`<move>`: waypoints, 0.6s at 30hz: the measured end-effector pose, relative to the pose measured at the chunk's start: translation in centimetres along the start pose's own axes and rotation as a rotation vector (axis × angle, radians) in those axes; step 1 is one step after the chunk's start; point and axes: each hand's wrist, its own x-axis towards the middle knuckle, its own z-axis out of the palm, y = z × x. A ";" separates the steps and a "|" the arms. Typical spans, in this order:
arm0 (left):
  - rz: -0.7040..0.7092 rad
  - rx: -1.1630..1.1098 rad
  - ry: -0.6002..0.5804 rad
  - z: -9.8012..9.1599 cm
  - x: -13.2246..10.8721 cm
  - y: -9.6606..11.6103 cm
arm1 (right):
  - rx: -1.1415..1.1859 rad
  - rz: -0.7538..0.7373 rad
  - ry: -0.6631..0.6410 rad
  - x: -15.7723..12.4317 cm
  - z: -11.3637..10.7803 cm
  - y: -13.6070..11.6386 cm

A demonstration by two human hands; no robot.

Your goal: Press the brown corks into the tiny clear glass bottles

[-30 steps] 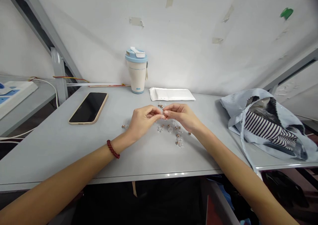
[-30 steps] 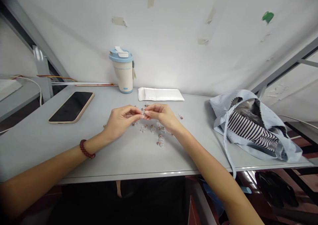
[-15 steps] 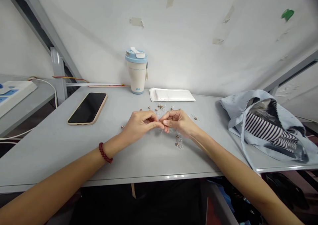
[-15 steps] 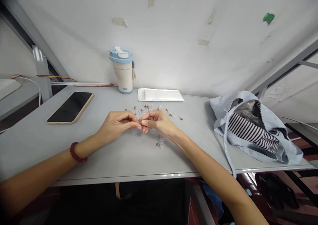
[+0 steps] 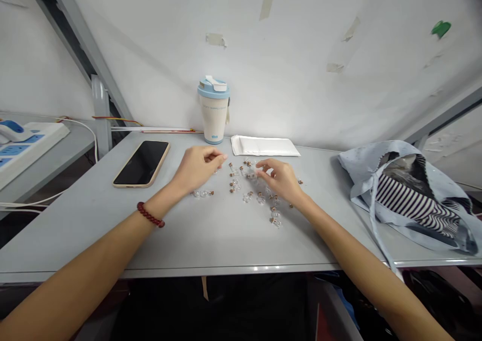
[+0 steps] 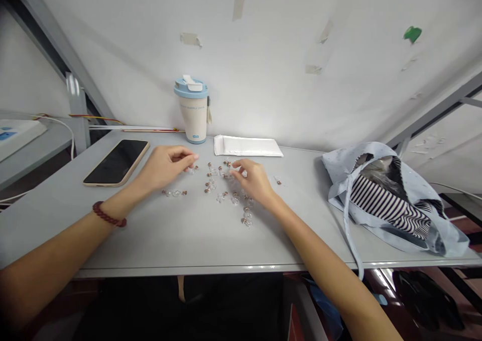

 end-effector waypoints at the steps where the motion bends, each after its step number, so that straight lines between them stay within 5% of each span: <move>1: -0.013 0.008 0.009 -0.5 0.2 0.0 | -0.003 0.031 0.023 0.2 -0.2 0.4; 6: -0.077 0.061 0.008 -2.9 1.0 -0.3 | 0.056 0.130 0.214 0.9 -1.6 1.1; 9: -0.140 0.148 -0.148 -4.4 1.0 -0.4 | 0.110 0.154 0.185 0.8 -3.2 0.5; 11: -0.259 0.221 -0.375 -5.4 0.9 -0.4 | 0.174 0.198 -0.120 0.6 -4.8 -0.2; 13: -0.403 0.249 -0.610 -6.0 0.7 -0.6 | 0.295 0.265 -0.733 0.2 -6.1 -0.9; 15: -0.464 0.230 -0.748 -6.1 0.6 -0.8 | 0.351 0.310 -1.183 -0.2 -6.8 -1.6; 18: -0.404 0.195 -0.782 -5.0 0.5 -1.1 | 0.342 0.324 -1.466 -0.8 -6.2 -2.3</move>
